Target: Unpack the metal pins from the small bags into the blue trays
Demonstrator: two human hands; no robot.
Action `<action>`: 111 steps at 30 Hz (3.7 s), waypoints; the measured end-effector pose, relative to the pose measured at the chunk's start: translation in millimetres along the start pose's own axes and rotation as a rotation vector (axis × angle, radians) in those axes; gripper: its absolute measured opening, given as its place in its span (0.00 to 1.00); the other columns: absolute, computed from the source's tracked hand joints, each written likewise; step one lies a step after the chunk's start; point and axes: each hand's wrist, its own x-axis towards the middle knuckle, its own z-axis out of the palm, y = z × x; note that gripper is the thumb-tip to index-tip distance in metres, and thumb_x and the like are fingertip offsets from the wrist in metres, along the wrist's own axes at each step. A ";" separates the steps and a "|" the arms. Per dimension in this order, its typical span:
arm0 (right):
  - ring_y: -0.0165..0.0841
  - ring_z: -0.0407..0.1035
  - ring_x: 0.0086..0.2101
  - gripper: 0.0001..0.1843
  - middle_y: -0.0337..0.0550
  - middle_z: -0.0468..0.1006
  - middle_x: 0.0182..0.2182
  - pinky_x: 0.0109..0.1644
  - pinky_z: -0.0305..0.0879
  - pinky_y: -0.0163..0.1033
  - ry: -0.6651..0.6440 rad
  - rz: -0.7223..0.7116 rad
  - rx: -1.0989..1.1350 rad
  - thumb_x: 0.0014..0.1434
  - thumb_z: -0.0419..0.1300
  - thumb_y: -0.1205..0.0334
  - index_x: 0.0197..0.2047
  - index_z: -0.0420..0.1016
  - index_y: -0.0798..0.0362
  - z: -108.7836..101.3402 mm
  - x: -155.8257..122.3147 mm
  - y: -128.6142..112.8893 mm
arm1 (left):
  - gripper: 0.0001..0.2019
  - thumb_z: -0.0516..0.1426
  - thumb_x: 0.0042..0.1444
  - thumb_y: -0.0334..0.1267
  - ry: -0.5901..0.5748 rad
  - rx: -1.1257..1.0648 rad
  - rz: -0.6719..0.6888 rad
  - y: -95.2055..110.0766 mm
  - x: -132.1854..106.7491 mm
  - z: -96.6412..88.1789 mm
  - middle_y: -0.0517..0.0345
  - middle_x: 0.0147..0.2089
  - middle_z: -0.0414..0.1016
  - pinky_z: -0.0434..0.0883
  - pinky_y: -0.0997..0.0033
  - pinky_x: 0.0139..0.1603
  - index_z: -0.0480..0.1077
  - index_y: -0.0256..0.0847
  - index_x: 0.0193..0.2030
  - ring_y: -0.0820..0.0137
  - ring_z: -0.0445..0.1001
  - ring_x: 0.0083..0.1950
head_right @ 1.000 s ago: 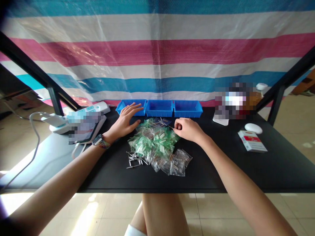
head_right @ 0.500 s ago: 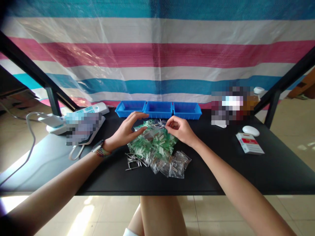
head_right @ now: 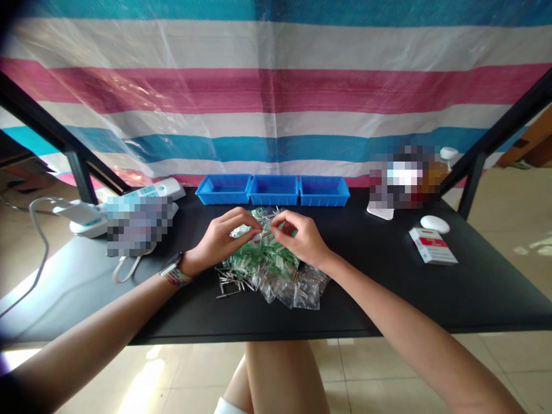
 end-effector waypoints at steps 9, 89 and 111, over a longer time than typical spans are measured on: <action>0.32 0.73 0.29 0.08 0.39 0.79 0.30 0.36 0.72 0.39 0.010 0.069 0.143 0.59 0.70 0.59 0.35 0.76 0.51 4.9 -4.3 -6.5 | 0.08 0.64 0.67 0.41 0.053 -0.002 -0.058 -4.1 -4.4 6.2 0.57 0.37 0.76 0.72 0.70 0.41 0.74 0.41 0.38 0.70 0.75 0.38; 0.43 0.71 0.45 0.12 0.46 0.78 0.41 0.53 0.67 0.50 -0.286 -0.305 -0.378 0.52 0.65 0.73 0.39 0.76 0.49 -22.9 9.1 -3.4 | 0.17 0.67 0.55 0.52 0.622 -0.211 -0.731 -72.3 -2.9 -35.3 0.54 0.33 0.81 0.74 0.67 0.37 0.81 0.38 0.39 0.68 0.76 0.34; 0.33 0.70 0.25 0.20 0.39 0.75 0.27 0.27 0.71 0.39 0.197 0.148 0.208 0.62 0.66 0.41 0.37 0.73 0.50 -12.8 11.1 9.0 | 0.24 0.61 0.68 0.39 0.053 0.083 -0.105 -16.5 -0.9 -10.1 0.48 0.58 0.77 0.79 0.64 0.50 0.69 0.49 0.70 0.63 0.79 0.54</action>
